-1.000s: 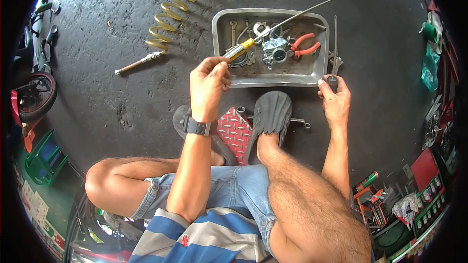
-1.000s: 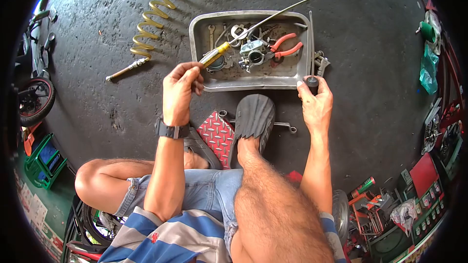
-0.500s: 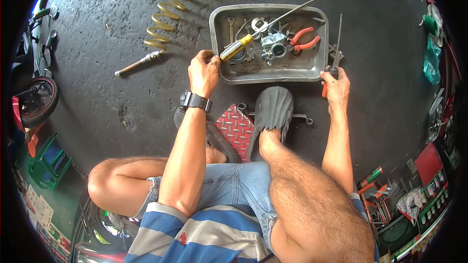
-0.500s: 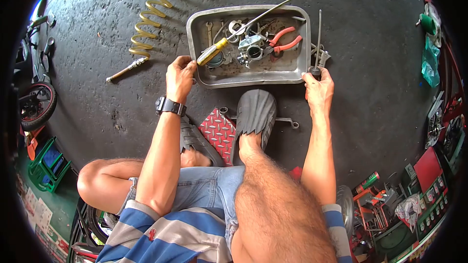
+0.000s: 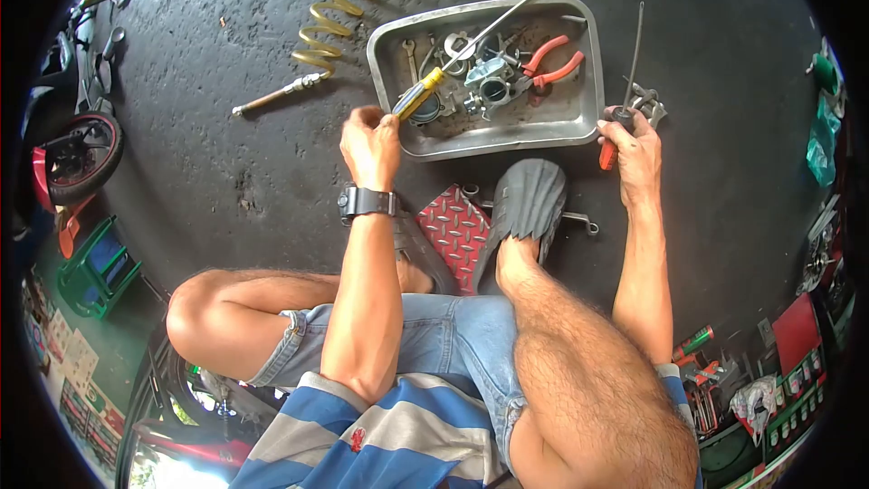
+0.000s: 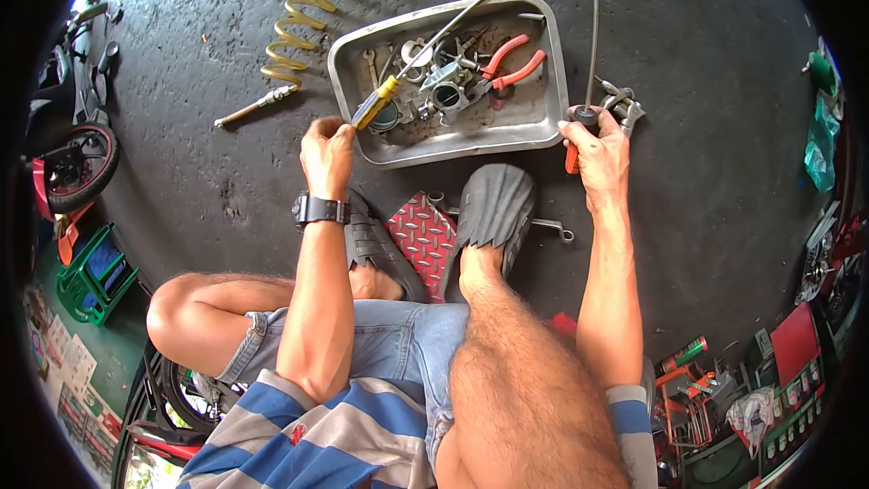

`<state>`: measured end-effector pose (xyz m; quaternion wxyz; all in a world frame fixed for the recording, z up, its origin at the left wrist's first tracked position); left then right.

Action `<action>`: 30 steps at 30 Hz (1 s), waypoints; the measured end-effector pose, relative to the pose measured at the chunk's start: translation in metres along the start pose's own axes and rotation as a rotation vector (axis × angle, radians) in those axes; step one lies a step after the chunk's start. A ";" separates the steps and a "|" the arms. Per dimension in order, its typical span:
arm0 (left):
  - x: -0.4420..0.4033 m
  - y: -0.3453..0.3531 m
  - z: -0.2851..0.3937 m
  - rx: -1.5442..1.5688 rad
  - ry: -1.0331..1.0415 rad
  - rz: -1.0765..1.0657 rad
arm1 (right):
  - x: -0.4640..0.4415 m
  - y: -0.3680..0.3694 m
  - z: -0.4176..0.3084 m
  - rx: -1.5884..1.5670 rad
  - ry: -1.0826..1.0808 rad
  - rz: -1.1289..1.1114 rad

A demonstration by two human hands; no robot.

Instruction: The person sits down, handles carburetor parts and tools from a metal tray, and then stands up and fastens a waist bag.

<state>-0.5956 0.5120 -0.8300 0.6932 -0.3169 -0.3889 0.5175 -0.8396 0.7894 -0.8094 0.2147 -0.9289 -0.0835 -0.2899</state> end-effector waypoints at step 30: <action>-0.021 -0.017 -0.015 0.531 -0.313 0.088 | 0.039 0.044 -0.009 -0.055 -0.193 -0.144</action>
Point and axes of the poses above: each hand's wrist, its own x-axis away from the middle knuckle, its own y-axis out of the palm, z = x × y, the point moved 3 cm from there along -x, towards the middle knuckle, and after that the axes turned 12 degrees about z, right-handed, at the moved point
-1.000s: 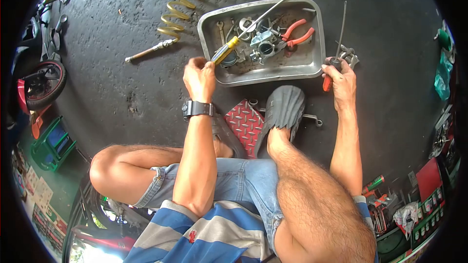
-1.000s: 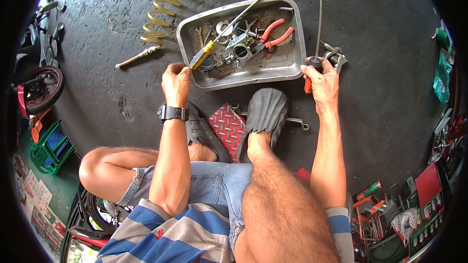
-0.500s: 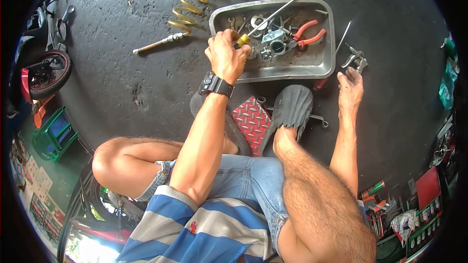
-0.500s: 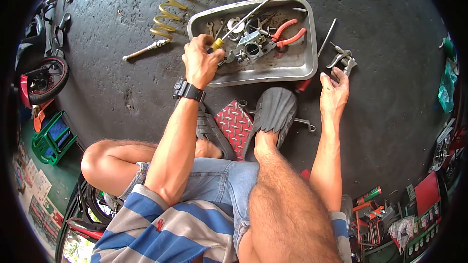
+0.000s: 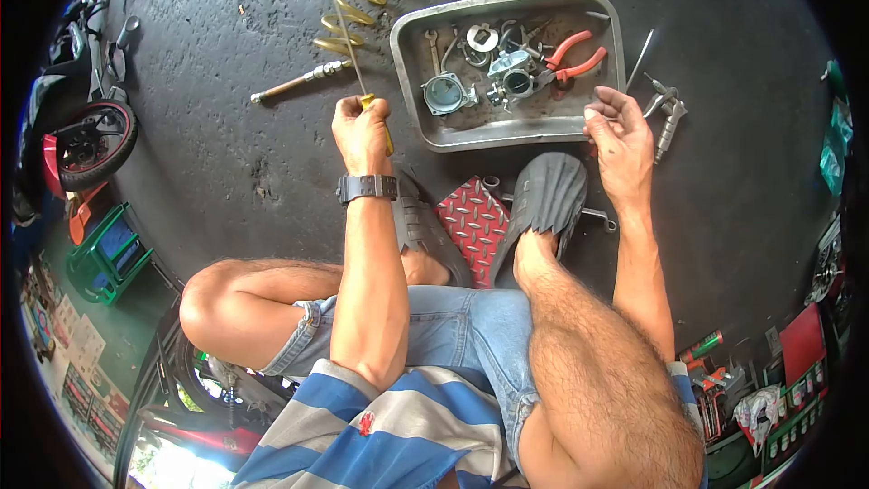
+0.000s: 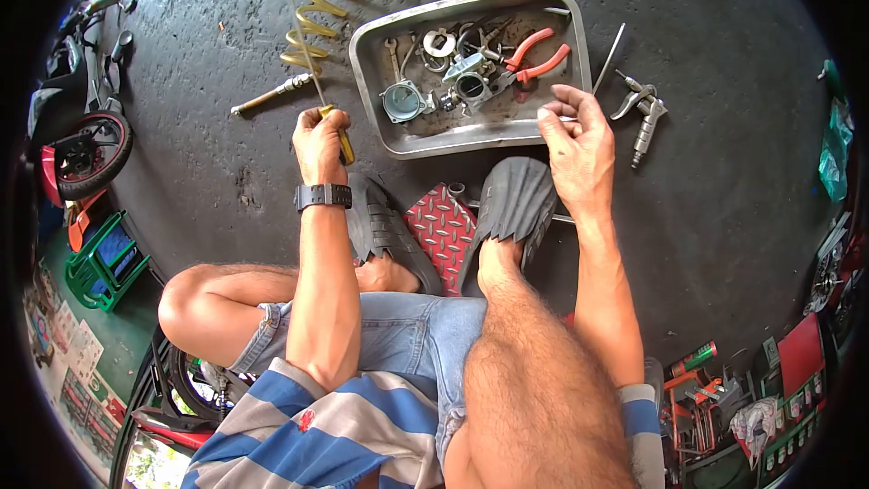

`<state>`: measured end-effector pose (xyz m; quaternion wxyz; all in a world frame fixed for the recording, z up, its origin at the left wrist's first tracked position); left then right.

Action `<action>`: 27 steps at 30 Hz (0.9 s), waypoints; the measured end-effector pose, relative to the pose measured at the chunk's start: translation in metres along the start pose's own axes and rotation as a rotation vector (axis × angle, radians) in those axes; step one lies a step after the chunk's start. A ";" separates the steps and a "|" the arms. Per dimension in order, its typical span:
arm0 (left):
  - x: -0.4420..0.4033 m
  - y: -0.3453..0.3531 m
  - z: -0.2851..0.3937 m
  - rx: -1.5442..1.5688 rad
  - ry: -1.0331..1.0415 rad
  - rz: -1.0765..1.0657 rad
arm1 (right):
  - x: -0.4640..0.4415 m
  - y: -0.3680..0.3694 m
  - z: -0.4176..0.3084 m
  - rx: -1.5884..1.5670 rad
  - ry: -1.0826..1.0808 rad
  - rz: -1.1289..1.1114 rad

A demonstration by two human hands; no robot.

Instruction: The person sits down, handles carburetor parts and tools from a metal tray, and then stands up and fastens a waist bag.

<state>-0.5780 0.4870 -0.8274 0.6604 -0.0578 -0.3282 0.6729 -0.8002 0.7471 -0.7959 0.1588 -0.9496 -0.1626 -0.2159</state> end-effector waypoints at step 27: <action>0.093 0.077 0.020 -0.084 -0.216 -0.547 | 0.010 0.005 -0.010 0.126 -0.018 -0.057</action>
Point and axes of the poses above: each hand's wrist, its own x-axis away from the middle knuckle, its own y-axis out of the palm, z = x × y, the point moved 3 cm from there along -x, towards the middle knuckle, and after that the axes turned 12 degrees about z, right-handed, at the moved point
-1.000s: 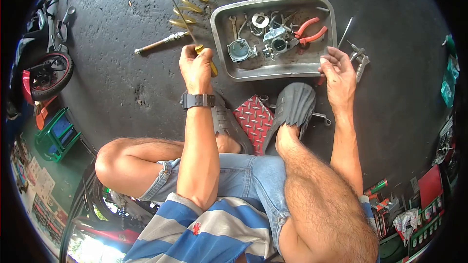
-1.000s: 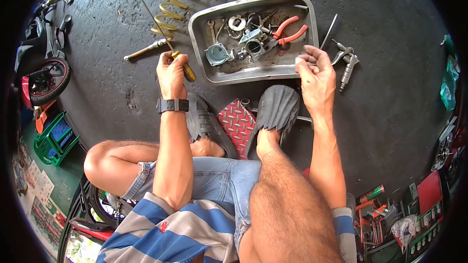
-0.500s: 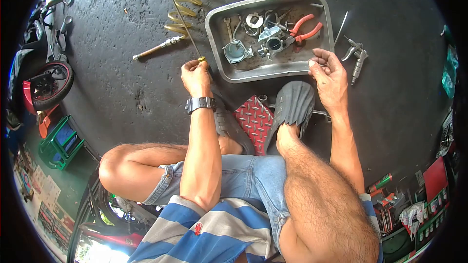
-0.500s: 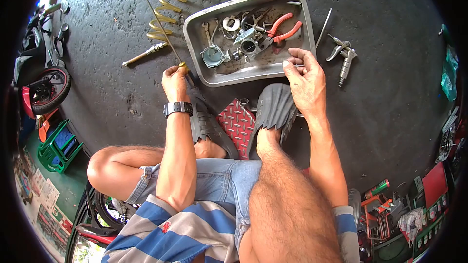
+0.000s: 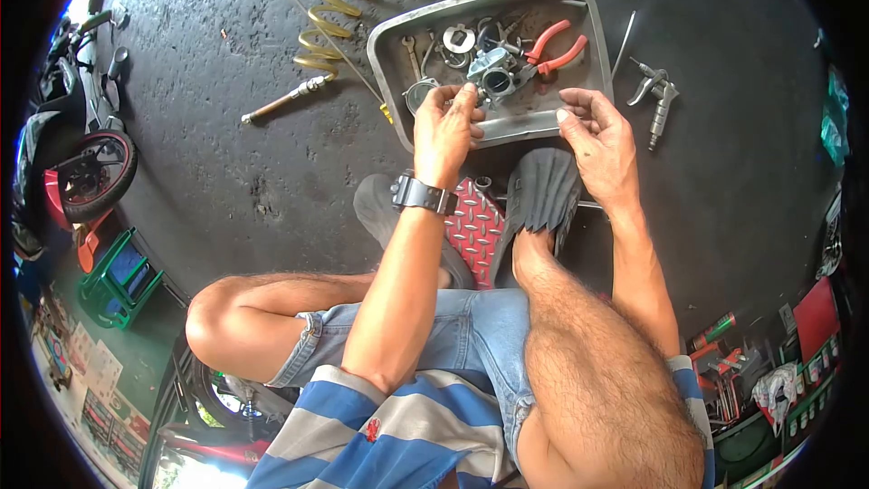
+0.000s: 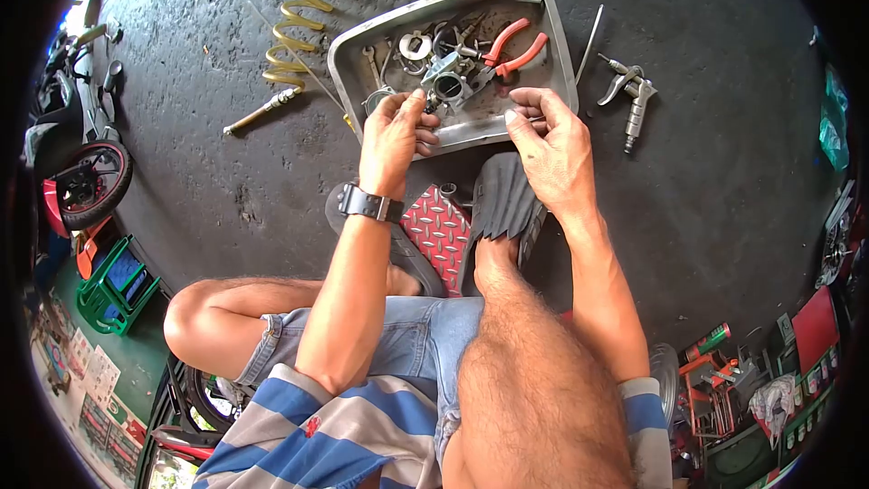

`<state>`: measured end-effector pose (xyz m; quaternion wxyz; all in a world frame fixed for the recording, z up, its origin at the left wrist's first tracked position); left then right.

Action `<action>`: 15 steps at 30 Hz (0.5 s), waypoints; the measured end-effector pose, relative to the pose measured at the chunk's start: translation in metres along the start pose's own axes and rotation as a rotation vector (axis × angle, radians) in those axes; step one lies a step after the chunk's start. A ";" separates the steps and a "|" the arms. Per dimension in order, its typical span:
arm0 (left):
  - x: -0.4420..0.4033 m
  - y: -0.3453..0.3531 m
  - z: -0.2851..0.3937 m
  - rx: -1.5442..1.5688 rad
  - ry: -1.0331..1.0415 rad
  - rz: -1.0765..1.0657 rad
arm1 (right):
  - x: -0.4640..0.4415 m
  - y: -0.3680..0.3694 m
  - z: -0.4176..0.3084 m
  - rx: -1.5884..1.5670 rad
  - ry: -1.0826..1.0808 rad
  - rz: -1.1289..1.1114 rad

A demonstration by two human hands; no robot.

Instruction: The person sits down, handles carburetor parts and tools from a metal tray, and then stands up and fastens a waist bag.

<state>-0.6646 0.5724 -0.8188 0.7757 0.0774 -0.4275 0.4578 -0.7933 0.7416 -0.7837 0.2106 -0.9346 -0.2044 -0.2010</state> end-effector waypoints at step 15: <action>0.004 0.013 -0.016 0.316 -0.373 -0.229 | 0.001 0.002 0.001 0.031 -0.027 -0.054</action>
Point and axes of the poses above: each hand's wrist, its own x-axis away from the middle knuckle, its own y-axis out of the palm, z = x × y, the point moved 3 cm from there along -x, towards the middle knuckle, and after that the axes turned 12 degrees about z, right-handed, at the moved point
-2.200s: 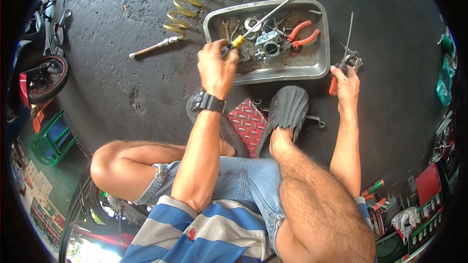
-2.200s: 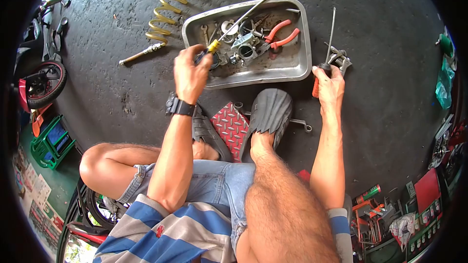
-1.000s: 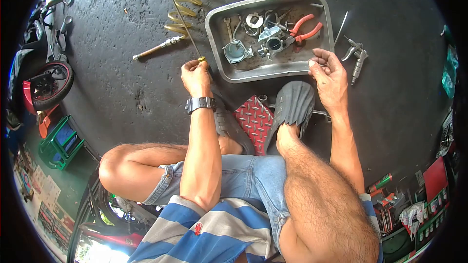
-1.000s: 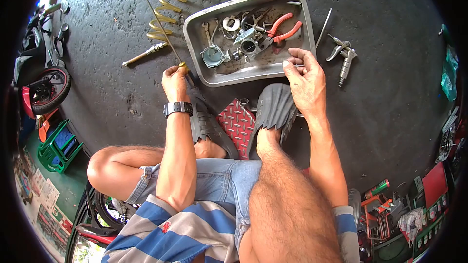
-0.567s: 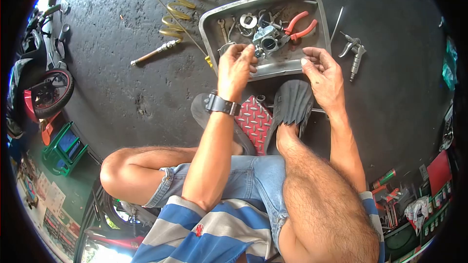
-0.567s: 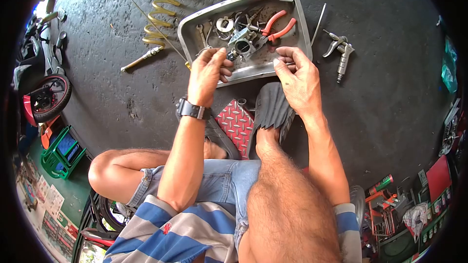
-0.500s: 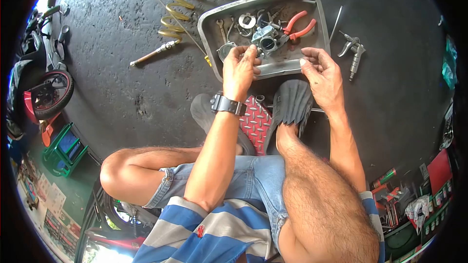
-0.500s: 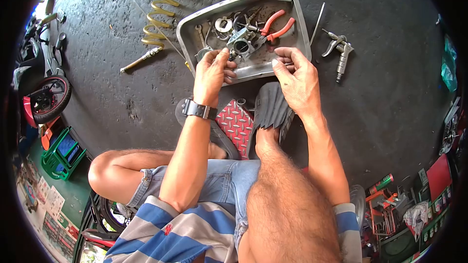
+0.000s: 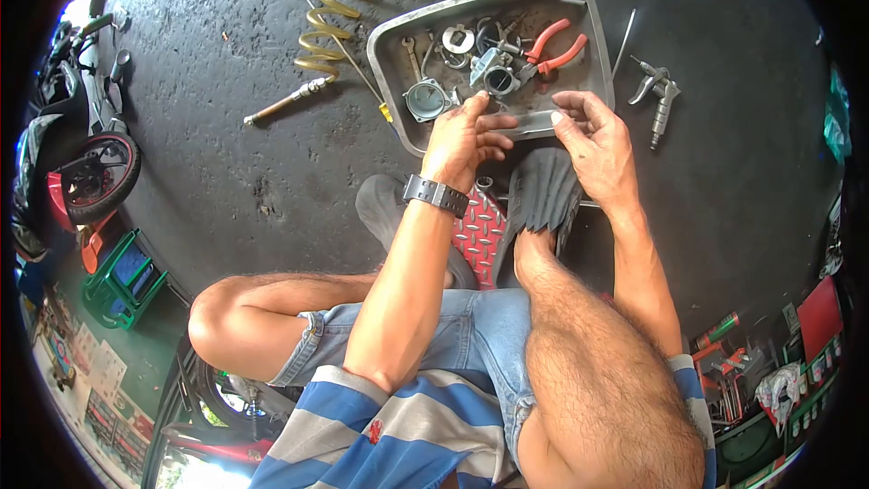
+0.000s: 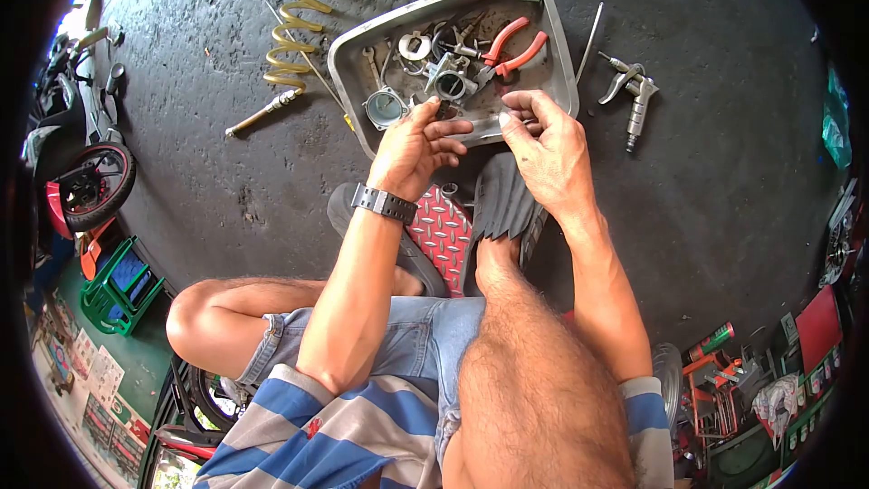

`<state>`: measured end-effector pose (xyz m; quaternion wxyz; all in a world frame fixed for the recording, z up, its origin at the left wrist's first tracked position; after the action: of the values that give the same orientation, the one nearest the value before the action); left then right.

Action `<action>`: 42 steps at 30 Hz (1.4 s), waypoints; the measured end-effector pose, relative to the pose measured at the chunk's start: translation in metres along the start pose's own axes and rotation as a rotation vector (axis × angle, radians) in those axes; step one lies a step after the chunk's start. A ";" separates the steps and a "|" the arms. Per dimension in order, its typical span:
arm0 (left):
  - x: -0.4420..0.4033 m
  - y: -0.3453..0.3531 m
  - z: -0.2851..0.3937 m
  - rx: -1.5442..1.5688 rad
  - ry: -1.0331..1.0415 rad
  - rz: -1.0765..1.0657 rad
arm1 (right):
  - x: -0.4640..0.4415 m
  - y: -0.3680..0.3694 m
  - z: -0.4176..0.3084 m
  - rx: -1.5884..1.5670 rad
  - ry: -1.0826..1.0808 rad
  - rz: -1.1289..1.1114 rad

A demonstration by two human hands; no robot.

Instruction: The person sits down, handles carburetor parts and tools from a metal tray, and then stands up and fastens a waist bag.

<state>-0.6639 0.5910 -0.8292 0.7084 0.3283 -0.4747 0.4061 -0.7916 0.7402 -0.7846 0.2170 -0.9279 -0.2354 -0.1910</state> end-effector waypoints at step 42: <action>0.076 0.013 0.018 -0.327 0.306 -0.267 | 0.013 -0.004 -0.005 -0.525 0.232 -0.095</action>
<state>-0.6664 0.6013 -0.7507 0.8629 0.2041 -0.3739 0.2720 -0.7849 0.7458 -0.7735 -0.0141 -0.9123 -0.1946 -0.3600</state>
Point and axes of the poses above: each hand's wrist, its own x-axis away from the middle knuckle, its own y-axis out of the palm, z = x × y, the point moved 3 cm from there along -x, towards the middle knuckle, and after that the axes turned 12 degrees about z, right-handed, at the moved point
